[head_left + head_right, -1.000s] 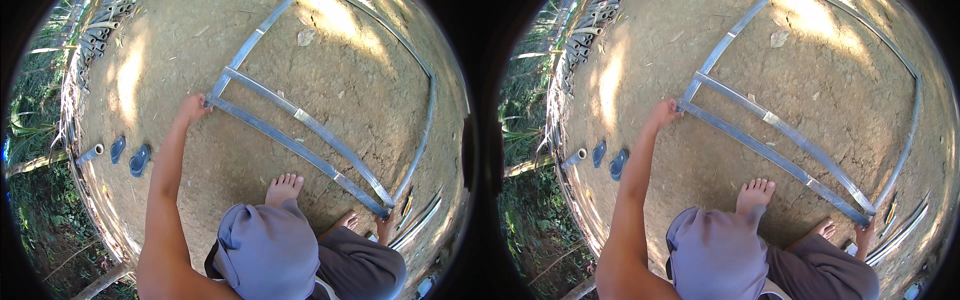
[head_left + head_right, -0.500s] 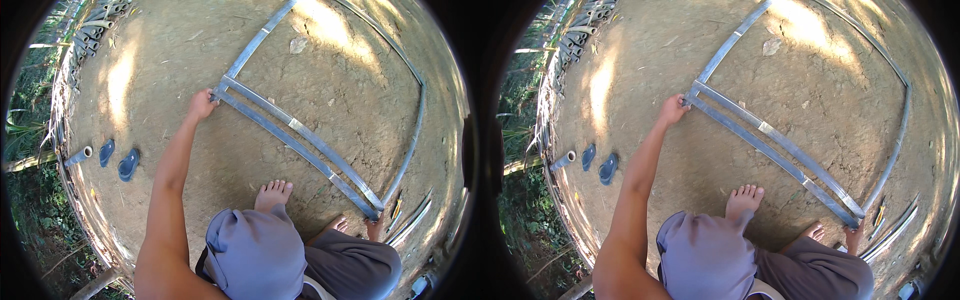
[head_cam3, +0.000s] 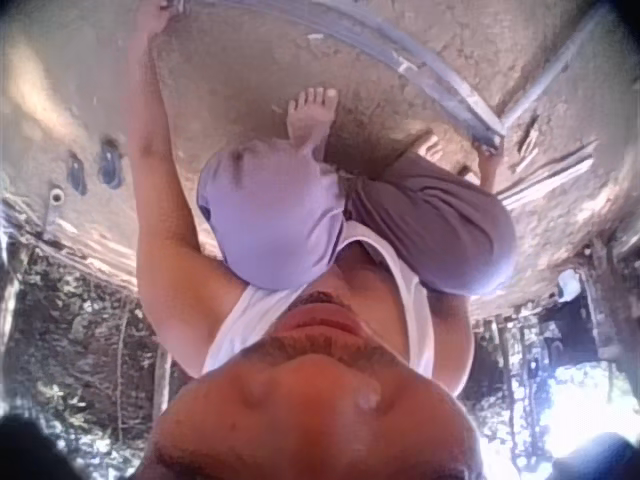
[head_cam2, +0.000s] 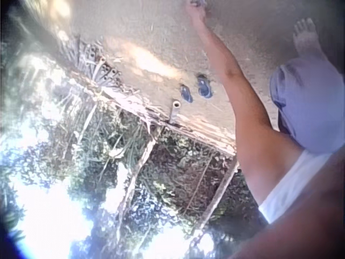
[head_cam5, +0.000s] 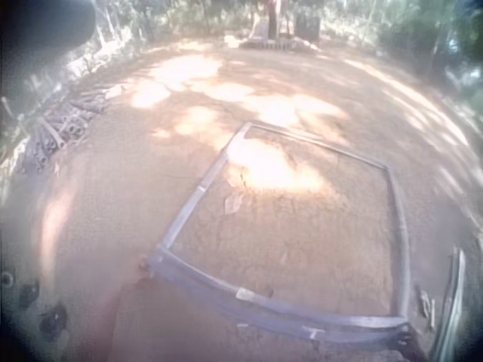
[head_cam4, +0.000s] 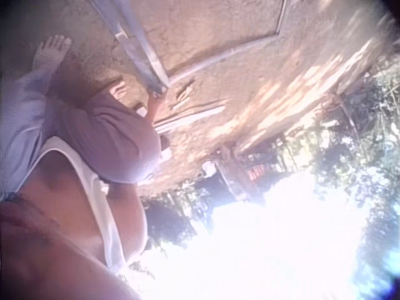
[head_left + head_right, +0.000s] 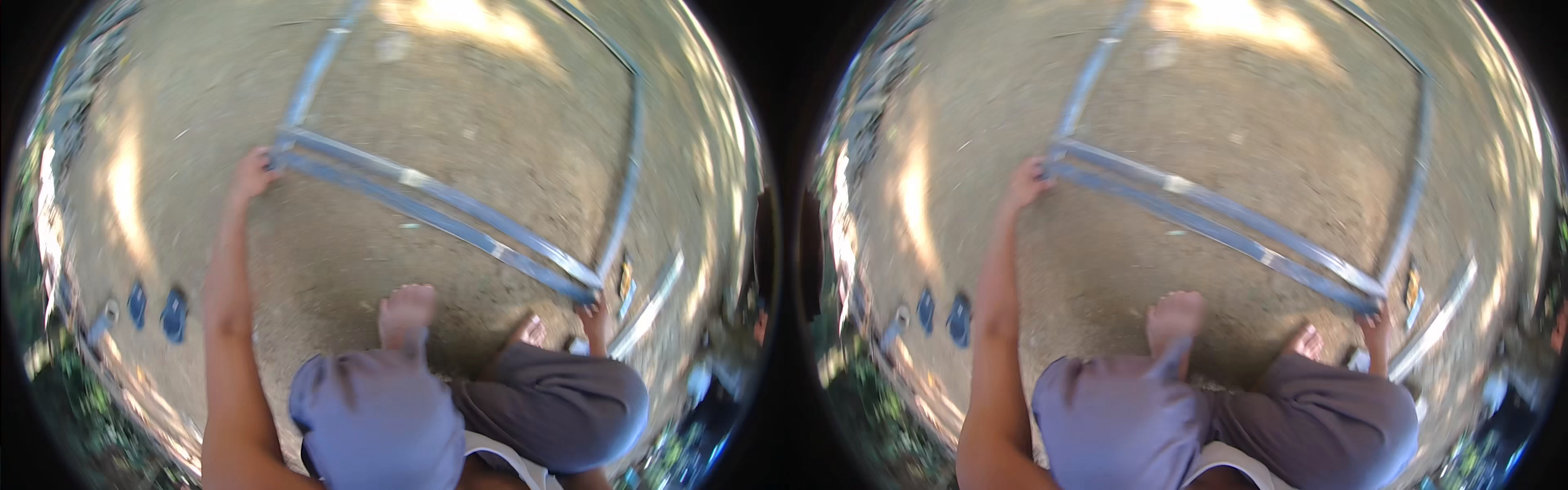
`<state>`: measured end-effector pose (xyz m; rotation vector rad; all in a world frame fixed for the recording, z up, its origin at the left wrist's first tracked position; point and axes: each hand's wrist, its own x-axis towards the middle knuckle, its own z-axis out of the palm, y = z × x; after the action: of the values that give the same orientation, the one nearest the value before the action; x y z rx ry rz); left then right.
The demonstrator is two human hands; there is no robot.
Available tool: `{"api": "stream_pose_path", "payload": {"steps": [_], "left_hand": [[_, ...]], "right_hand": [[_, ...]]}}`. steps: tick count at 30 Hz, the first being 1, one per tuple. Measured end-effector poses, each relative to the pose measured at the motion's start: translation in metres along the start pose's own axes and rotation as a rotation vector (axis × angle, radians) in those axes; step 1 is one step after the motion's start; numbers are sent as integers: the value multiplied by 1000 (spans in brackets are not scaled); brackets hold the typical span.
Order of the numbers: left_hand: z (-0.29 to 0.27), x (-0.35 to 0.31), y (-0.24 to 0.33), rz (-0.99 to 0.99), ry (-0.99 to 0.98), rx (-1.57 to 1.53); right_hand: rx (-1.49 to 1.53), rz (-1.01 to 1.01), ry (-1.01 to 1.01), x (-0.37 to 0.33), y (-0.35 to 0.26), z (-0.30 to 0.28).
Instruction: The person builds a rectangular frame using bamboo strips by aligning them, securing joints with nails using an axe as a hammer, and trimming excess material.
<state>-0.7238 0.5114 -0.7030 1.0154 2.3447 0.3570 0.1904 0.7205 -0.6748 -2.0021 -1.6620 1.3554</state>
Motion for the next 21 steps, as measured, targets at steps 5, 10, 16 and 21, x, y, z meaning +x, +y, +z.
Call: {"api": "stream_pose_path", "payload": {"steps": [5, 10, 16, 21], "left_hand": [[-10, -11, -46, 98, -63, -93], [6, 4, -53, 139, 59, -85], [6, 8, -55, 162, 3, -219], [12, -9, -41, 102, -19, -82]], "right_hand": [[-349, 107, 158, -2, -32, 28], [-261, 171, 255, -23, 1, 21], [-273, 115, 409, -42, -3, 42], [-246, 75, 390, -31, 5, 36]]}}
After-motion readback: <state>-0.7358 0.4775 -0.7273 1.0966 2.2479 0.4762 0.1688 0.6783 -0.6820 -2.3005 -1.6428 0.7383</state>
